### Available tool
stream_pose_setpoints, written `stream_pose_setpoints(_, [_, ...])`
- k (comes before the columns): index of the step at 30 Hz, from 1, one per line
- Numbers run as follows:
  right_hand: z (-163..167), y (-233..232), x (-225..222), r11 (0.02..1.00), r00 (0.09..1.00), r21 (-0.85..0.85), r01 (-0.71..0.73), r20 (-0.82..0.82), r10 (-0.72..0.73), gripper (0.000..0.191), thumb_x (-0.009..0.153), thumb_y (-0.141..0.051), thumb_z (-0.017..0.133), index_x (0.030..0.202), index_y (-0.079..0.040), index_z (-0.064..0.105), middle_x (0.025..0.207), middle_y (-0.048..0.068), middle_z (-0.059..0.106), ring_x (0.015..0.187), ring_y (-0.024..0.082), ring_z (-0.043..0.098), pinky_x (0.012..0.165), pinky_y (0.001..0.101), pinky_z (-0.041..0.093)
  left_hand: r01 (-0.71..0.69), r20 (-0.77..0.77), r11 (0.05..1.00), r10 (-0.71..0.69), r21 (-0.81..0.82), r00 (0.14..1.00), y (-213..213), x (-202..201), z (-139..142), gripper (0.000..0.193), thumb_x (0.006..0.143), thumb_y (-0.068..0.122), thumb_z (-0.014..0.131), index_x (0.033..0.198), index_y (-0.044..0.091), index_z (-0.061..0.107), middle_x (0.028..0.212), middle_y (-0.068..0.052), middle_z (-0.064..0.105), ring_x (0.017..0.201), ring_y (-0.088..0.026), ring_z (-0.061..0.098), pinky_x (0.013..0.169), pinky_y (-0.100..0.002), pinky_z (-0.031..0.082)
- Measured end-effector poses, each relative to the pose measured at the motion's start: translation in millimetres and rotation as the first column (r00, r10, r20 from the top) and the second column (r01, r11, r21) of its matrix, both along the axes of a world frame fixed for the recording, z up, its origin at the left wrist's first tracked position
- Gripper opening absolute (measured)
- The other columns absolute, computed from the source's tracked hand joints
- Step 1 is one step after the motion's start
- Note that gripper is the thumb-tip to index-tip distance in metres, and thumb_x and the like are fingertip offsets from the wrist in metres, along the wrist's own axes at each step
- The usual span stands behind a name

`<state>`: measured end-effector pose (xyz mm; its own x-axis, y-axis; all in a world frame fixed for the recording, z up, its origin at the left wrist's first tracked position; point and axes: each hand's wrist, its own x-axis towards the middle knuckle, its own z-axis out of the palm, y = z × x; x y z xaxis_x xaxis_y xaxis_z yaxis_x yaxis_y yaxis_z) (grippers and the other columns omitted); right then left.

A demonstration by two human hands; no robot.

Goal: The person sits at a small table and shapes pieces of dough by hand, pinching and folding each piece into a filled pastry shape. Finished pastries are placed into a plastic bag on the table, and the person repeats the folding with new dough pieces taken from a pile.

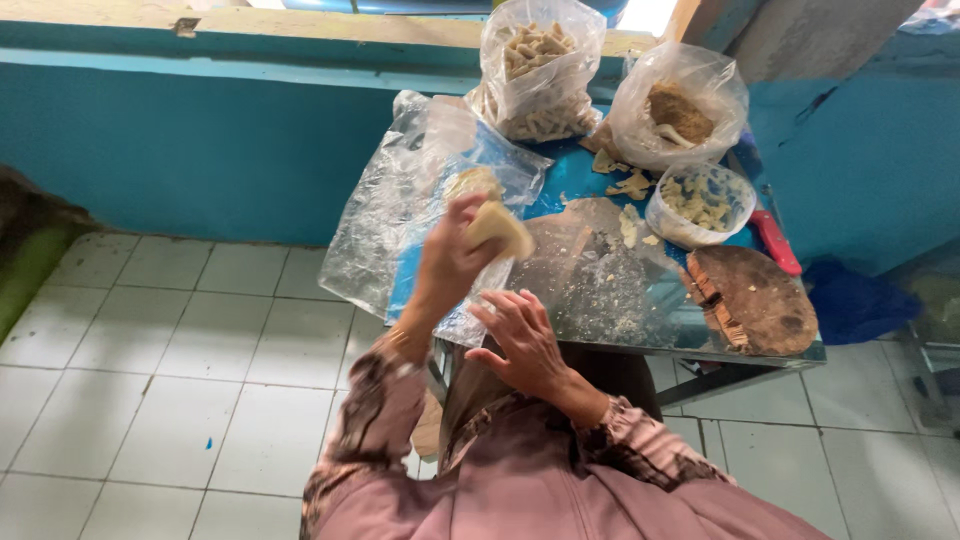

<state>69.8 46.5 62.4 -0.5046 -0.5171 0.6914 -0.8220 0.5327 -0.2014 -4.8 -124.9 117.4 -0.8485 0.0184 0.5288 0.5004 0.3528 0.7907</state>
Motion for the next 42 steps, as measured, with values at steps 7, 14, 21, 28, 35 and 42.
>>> stream_pose_setpoints(7, [9, 66, 12, 0.99, 0.99, -0.042, 0.137, 0.05, -0.135, 0.043, 0.091, -0.029, 0.076, 0.129, -0.01, 0.066, 0.132, 0.011, 0.063, 0.123, 0.03, 0.059, 0.108, 0.0469, 0.044, -0.383, -0.401, 0.469, 0.065, -0.796, 0.914, 64, -54, -46, 0.048, 0.099, 0.018, 0.071, 0.142, 0.006, 0.053, 0.124, -0.012, 0.065, 0.117, -0.03, 0.062, 0.103, -0.047, 0.046])
stream_pose_setpoints(14, [32, 102, -59, 0.923, 0.954, -0.288, 0.255, 0.229, -0.192, 0.022, 0.096, -0.004, 0.072, 0.118, -0.007, 0.072, 0.107, 0.013, 0.074, 0.095, 0.027, 0.071, 0.082, 0.0367, 0.057, -0.065, -0.159, 0.835, -0.028, -0.546, 0.987, 15, -12, -57, 0.044, 0.09, 0.014, 0.067, 0.131, 0.003, 0.058, 0.12, -0.015, 0.068, 0.111, -0.034, 0.064, 0.096, -0.044, 0.05])
stream_pose_setpoints(21, [33, 35, -153, 0.988, 0.839, -0.047, 0.145, 0.535, -0.098, 0.023, 0.09, -0.029, 0.075, 0.099, -0.008, 0.075, 0.096, 0.01, 0.072, 0.089, 0.027, 0.07, 0.08, 0.0393, 0.055, 0.006, -0.049, 0.973, -0.018, -0.231, 0.999, 14, -5, -78, 0.02, 0.097, 0.006, 0.065, 0.117, 0.008, 0.069, 0.109, -0.014, 0.076, 0.098, -0.03, 0.073, 0.083, -0.037, 0.057])
stream_pose_setpoints(28, [-2, 12, -149, 0.957, 0.941, 0.16, 0.242, 0.202, -0.272, 0.049, 0.075, -0.038, 0.083, 0.105, -0.004, 0.066, 0.105, 0.017, 0.063, 0.099, 0.038, 0.063, 0.083, 0.0472, 0.051, -0.088, 0.356, 0.848, -0.124, 0.523, 0.926, 25, -21, -95, 0.044, 0.086, 0.001, 0.061, 0.128, 0.006, 0.049, 0.119, -0.004, 0.063, 0.093, -0.013, 0.072, 0.079, -0.031, 0.061])
stream_pose_setpoints(35, [-1, 16, -165, 0.923, 0.869, 0.278, 0.268, 0.344, -0.356, 0.034, 0.091, -0.045, 0.075, 0.101, -0.012, 0.073, 0.106, 0.013, 0.069, 0.093, 0.037, 0.068, 0.08, 0.0479, 0.053, -0.079, 0.388, 0.965, -0.024, 0.249, 0.921, 22, -25, -111, 0.034, 0.098, 0.004, 0.056, 0.132, 0.003, 0.059, 0.117, -0.014, 0.075, 0.095, -0.019, 0.075, 0.081, -0.03, 0.059])
stream_pose_setpoints(42, [13, 24, -181, 0.934, 0.755, 0.202, 0.294, 0.55, -0.357, 0.034, 0.086, -0.048, 0.071, 0.103, -0.02, 0.078, 0.104, 0.008, 0.073, 0.097, 0.031, 0.072, 0.084, 0.0446, 0.053, -0.001, 0.458, 0.821, -0.318, 0.572, 0.83, 16, -48, -137, 0.04, 0.098, 0.0, 0.048, 0.137, 0.004, 0.051, 0.128, -0.015, 0.066, 0.1, -0.018, 0.072, 0.08, -0.03, 0.061])
